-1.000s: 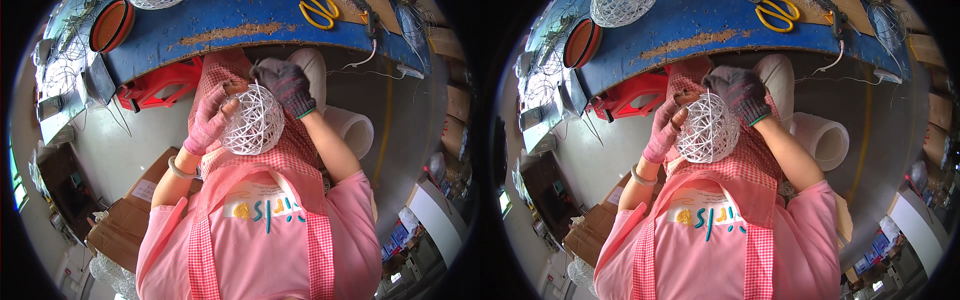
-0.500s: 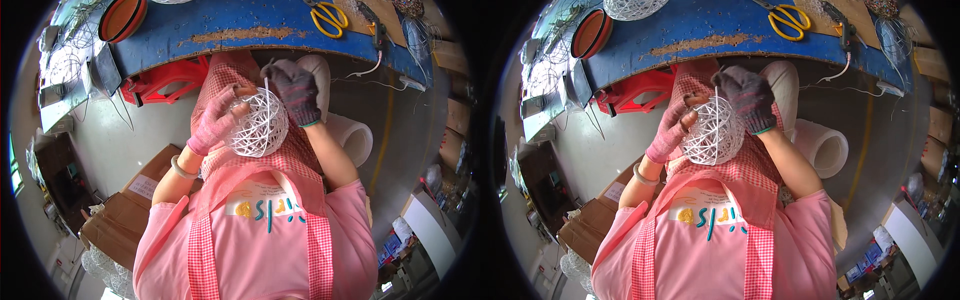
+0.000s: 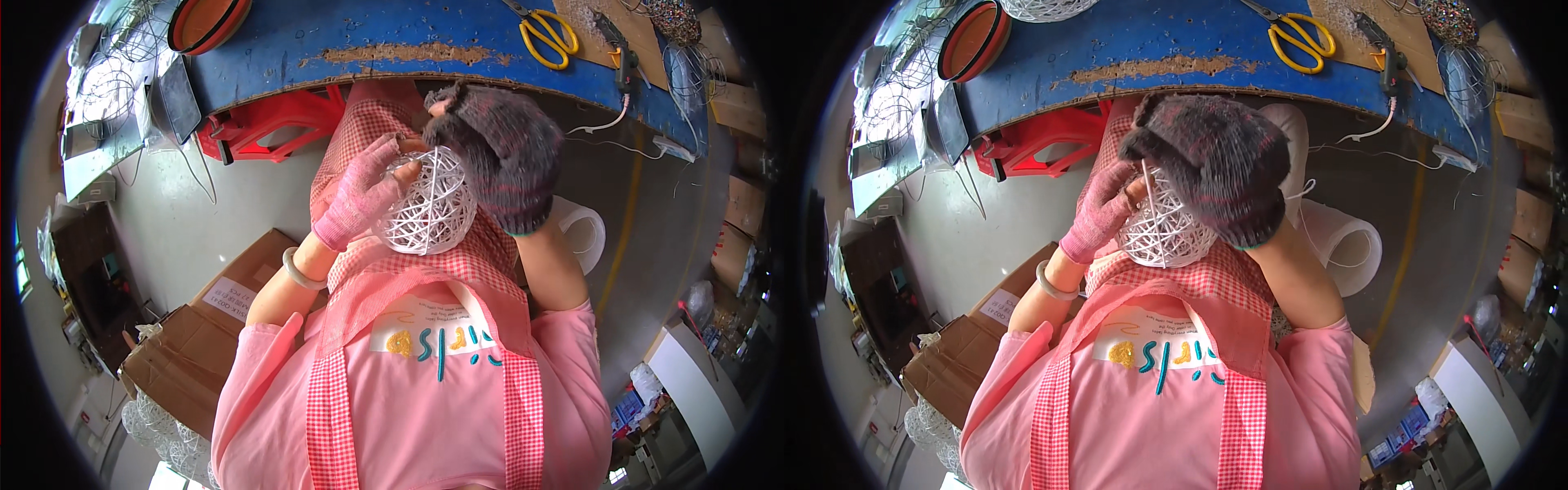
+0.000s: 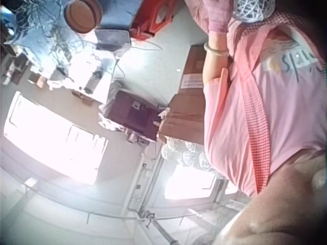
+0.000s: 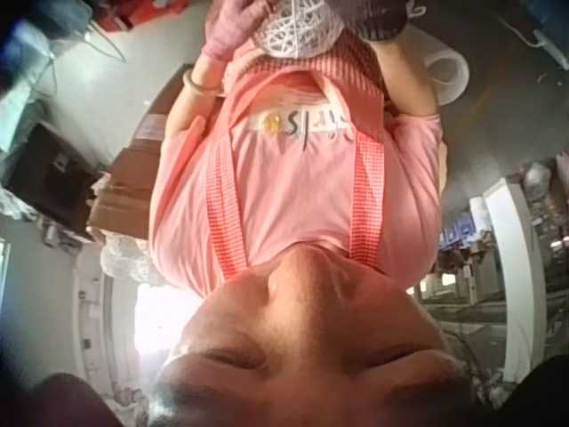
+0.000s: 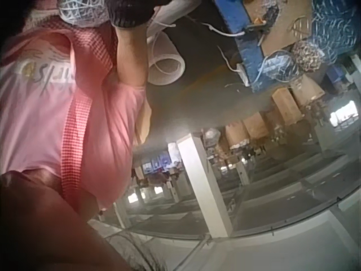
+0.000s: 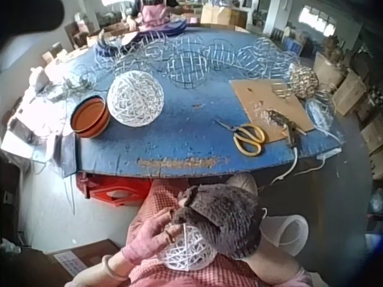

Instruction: Manufacturing decorative string balls by winding material and using a glue gun.

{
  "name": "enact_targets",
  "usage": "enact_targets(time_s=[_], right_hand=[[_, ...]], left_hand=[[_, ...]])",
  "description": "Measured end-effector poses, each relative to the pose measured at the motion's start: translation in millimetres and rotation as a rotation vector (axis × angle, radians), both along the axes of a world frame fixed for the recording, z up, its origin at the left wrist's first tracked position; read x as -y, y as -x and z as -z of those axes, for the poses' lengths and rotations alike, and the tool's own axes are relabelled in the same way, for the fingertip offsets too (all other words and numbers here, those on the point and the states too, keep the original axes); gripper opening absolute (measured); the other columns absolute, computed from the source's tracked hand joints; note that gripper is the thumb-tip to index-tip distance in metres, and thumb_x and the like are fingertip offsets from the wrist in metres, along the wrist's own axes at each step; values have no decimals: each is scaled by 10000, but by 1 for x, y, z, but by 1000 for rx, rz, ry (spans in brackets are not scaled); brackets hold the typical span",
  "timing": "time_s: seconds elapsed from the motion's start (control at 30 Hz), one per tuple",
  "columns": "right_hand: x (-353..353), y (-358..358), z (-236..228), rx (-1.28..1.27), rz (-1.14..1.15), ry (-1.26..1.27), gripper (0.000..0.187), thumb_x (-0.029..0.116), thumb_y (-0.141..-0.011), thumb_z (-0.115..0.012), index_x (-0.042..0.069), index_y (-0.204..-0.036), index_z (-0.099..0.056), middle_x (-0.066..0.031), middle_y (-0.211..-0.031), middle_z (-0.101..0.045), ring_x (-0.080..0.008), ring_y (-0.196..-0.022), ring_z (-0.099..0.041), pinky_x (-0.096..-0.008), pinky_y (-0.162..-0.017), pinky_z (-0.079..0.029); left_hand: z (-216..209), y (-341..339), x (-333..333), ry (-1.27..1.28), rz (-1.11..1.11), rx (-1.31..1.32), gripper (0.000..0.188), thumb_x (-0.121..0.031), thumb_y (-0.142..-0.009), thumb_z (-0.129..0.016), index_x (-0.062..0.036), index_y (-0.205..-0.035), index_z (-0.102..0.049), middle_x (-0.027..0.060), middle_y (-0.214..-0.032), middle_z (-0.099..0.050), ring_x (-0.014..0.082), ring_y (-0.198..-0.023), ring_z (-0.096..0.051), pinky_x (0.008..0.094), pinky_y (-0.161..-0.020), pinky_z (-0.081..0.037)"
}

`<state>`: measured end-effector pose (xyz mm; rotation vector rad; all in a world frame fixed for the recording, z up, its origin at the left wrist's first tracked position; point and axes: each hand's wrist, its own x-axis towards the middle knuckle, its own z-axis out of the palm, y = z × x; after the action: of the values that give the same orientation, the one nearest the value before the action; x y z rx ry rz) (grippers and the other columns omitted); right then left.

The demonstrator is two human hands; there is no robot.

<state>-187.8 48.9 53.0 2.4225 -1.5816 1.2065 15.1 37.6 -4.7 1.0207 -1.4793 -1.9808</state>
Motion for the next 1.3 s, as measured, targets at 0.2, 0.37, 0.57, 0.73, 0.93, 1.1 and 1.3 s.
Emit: enact_targets(time_s=[0.2,0.37,0.57,0.73,0.93,1.1,1.3], right_hand=[[17,0,24,-4,-4,-152,160,127,-828,-641,109,-977,-696,-79,-956,-673,-237,-842,-666,-359,-712,-548],[15,8,80,-324,-161,-541,142,171,-878,-558,85,-945,-649,-94,-922,-660,-261,-863,-662,-369,-710,-537],[-11,10,71,-242,-55,-409,205,102,-841,-624,57,-1032,-682,-103,-1020,-685,-258,-940,-666,-362,-810,-554],[-16,-11,18,152,18,-424,197,209,-828,-666,123,-1003,-690,-49,-960,-675,-236,-869,-671,-344,-711,-547],[-60,-13,47,43,-20,-110,225,235,-768,-762,138,-958,-688,-34,-1011,-690,-229,-933,-670,-375,-775,-551],[-51,-6,32,141,44,-229,156,205,-782,-727,185,-937,-716,-13,-965,-688,-224,-901,-661,-358,-747,-553],[-12,19,48,-183,-17,31,218,188,-800,-669,173,-1014,-709,-75,-982,-678,-254,-881,-667,-371,-764,-550]], left_hand=[[-5,-1,-4,273,-8,-3,338,-155,-928,-631,20,-1211,-572,105,-1135,-611,198,-1078,-592,336,-921,-472],[-18,-5,-12,174,-29,33,572,-287,-908,-639,-5,-1361,-431,116,-1294,-528,193,-1200,-516,323,-1014,-412],[6,-17,-11,-272,-156,-274,760,-583,-958,-451,-2,-1434,-337,154,-1382,-488,223,-1246,-517,359,-1052,-438],[7,-6,20,-641,-348,-391,855,-716,-926,-323,-32,-1437,-375,140,-1408,-473,267,-1267,-492,427,-1086,-389],[34,-7,11,-368,-105,-205,454,-286,-997,-559,9,-1338,-511,65,-1166,-626,123,-1052,-601,256,-894,-493],[12,0,8,-347,-60,-171,443,-299,-994,-559,14,-1305,-518,69,-1143,-630,123,-1032,-601,254,-885,-488],[4,3,3,-263,-75,-132,379,-243,-984,-550,0,-1274,-545,74,-1119,-634,136,-1031,-595,284,-892,-483]])
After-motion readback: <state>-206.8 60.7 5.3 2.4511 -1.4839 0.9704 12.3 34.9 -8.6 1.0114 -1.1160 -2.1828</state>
